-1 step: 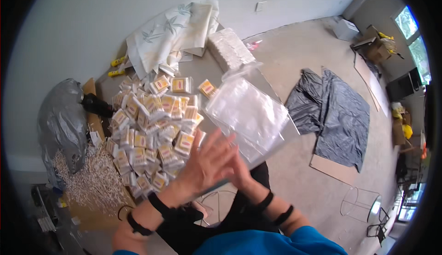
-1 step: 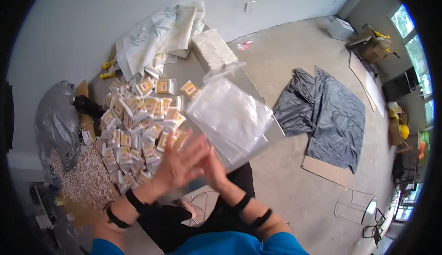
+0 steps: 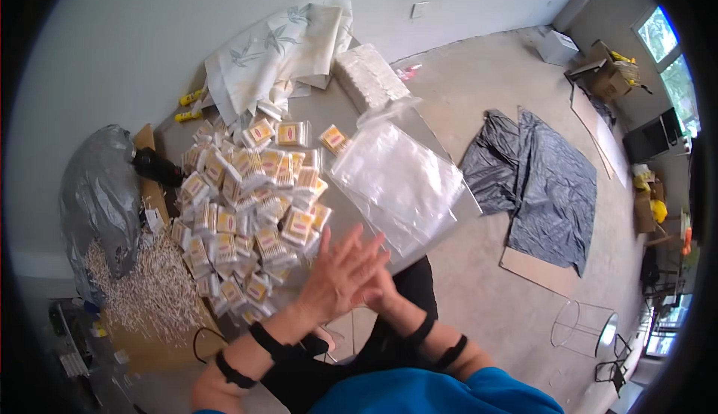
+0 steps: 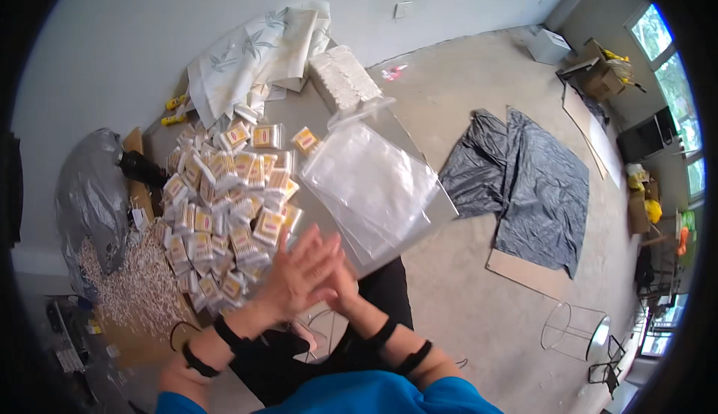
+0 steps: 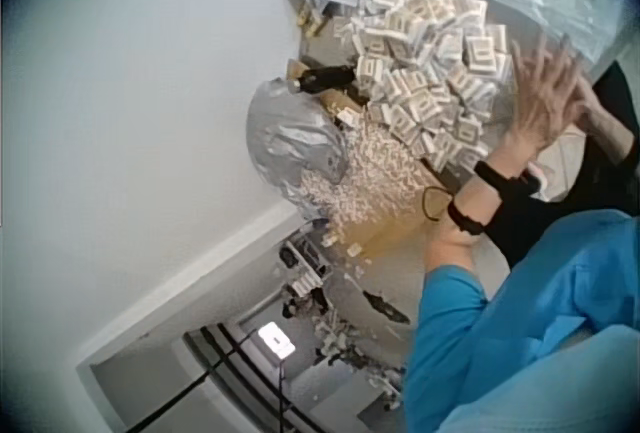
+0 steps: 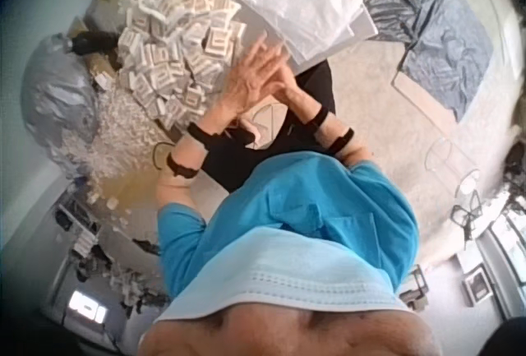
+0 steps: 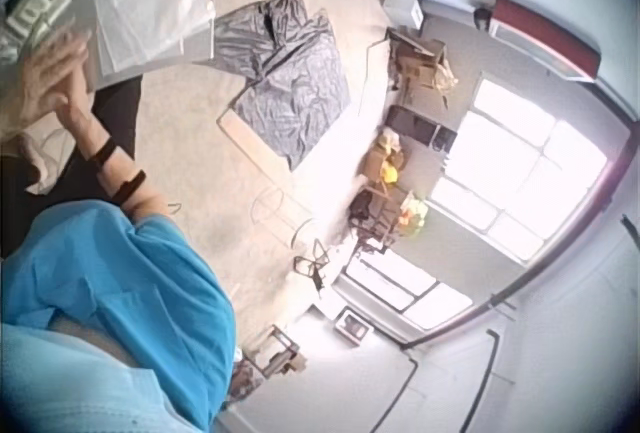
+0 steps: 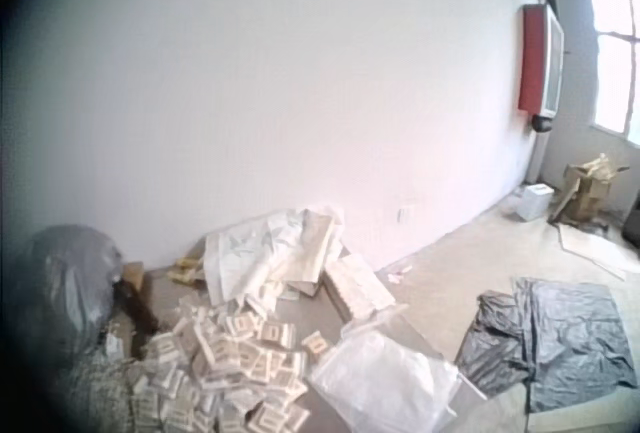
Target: Organizing small product packets and placing them into larger plastic bags for packaging.
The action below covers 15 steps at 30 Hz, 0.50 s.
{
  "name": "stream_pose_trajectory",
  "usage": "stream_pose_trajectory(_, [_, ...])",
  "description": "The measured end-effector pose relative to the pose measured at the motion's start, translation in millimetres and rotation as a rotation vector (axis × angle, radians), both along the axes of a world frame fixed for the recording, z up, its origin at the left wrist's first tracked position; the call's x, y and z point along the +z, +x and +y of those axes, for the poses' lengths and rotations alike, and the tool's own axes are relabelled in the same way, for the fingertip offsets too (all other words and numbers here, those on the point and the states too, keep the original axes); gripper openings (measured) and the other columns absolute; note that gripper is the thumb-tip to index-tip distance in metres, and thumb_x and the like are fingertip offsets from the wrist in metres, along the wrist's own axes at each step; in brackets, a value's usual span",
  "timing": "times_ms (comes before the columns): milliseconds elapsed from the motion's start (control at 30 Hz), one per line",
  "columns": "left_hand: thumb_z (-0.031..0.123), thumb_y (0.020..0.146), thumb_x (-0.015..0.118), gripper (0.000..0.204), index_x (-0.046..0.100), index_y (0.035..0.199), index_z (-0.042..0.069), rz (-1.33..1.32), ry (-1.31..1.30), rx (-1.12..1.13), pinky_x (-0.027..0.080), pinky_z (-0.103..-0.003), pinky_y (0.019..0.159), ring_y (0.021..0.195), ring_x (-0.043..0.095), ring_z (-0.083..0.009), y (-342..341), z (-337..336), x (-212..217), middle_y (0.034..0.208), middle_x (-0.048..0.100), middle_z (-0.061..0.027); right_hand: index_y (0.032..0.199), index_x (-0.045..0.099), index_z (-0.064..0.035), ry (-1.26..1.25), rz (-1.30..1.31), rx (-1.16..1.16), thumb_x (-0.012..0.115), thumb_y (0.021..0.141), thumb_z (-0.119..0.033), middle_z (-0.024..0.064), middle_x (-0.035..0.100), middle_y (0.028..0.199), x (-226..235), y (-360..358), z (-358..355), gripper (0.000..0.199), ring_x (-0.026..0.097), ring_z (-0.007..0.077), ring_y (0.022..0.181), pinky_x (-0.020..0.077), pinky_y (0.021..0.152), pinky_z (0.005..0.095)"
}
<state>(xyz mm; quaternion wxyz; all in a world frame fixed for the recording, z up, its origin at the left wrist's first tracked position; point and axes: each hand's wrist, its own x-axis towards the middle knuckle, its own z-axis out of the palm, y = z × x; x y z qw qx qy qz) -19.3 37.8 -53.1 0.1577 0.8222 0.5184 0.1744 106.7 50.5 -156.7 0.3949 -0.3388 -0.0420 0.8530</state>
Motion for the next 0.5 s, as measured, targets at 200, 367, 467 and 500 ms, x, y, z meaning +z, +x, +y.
stream_pose_trajectory(200, [0.027,0.088,0.064,0.058,0.046,0.14,0.01,-0.24,-0.123,0.357,0.017,-0.062,0.113,0.14,0.031,-0.0377,14.3,-139.9,-19.6,0.151,0.037,-0.0099,0.138,0.046,-0.0034,0.723,-0.893,0.534,0.065,0.091,-0.023,0.0184,0.047,0.141,-20.3,37.9,-29.1,0.055,0.052,0.0277,0.124,0.0428,0.101,0.0401])
stream_pose_trajectory(367, [0.01,0.085,0.064,0.044,0.056,0.128,0.005,-0.36,-0.149,0.59,0.03,-0.05,0.111,0.132,0.041,-0.0368,10.8,-205.9,-48.3,0.141,0.048,-0.0133,0.143,0.039,-0.0079,1.434,-1.671,0.108,0.071,0.082,-0.023,0.0228,0.033,0.149,-32.3,91.7,98.2,0.071,0.036,0.0423,0.133,0.0339,0.108,0.0471])
stream_pose_trajectory(467, [0.01,0.086,0.063,0.038,0.059,0.123,0.002,-0.297,-0.169,0.49,0.034,-0.046,0.108,0.129,0.045,-0.0357,13.7,-212.7,-61.1,0.135,0.053,-0.0154,0.146,0.034,-0.0092,1.406,-1.893,0.375,0.068,0.084,-0.036,0.0216,0.026,0.153,-37.8,109.7,115.1,0.076,0.028,0.0419,0.139,0.0284,0.11,0.0515])
stream_pose_trajectory(500, [0.01,0.086,0.063,0.038,0.058,0.123,0.001,-0.296,-0.217,0.484,0.037,-0.046,0.107,0.126,0.047,-0.0361,10.5,-211.0,-66.2,0.133,0.055,-0.0162,0.148,0.033,-0.0096,1.295,-1.982,0.629,0.065,0.085,-0.043,0.0212,0.023,0.155,-43.2,113.3,118.7,0.079,0.024,0.0414,0.141,0.0259,0.111,0.0536])
